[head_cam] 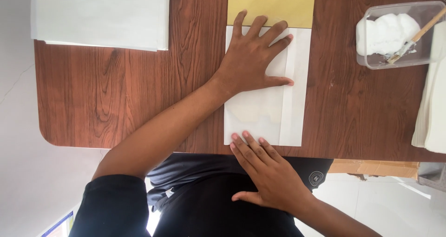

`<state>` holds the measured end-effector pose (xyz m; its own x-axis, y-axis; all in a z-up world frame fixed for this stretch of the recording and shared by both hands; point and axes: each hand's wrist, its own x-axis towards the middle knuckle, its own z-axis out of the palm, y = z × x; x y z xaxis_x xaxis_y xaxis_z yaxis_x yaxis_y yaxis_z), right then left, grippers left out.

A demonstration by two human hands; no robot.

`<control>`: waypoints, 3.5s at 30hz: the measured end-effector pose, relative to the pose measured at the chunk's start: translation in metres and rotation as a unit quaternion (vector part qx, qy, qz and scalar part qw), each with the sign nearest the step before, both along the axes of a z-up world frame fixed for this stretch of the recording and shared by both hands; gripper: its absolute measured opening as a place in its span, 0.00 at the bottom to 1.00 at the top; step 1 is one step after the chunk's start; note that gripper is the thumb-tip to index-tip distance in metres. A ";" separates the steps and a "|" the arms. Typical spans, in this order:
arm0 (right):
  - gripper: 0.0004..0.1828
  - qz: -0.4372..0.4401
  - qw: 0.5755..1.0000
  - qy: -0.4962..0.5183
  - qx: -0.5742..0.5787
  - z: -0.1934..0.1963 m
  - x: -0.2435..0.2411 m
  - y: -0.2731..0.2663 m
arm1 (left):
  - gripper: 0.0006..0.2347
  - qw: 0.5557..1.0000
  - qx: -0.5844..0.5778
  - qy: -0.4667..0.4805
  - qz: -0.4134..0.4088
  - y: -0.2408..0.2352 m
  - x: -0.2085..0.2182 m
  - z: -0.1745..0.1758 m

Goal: The person places a white sheet of paper onto a yellow template on a wooden table and smooths it down. They then use a brush to apply a white adhesive substance along the edges of the paper and press the edges flat.

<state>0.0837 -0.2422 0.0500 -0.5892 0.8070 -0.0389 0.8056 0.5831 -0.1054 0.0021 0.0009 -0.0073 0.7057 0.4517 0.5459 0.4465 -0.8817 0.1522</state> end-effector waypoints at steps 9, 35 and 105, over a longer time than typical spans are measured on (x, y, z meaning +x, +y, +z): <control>0.52 0.034 0.994 0.107 -0.006 0.015 0.004 0.008 | 0.39 0.999 0.021 0.030 0.007 -0.004 0.001 0.004; 0.58 -0.059 0.997 0.009 0.042 -0.019 -0.034 0.014 | 0.39 0.995 0.067 0.066 -0.021 0.005 0.002 0.000; 0.23 -0.634 0.735 0.128 0.200 -0.006 0.353 0.159 | 0.25 0.993 -0.046 0.103 0.039 -0.002 0.002 -0.001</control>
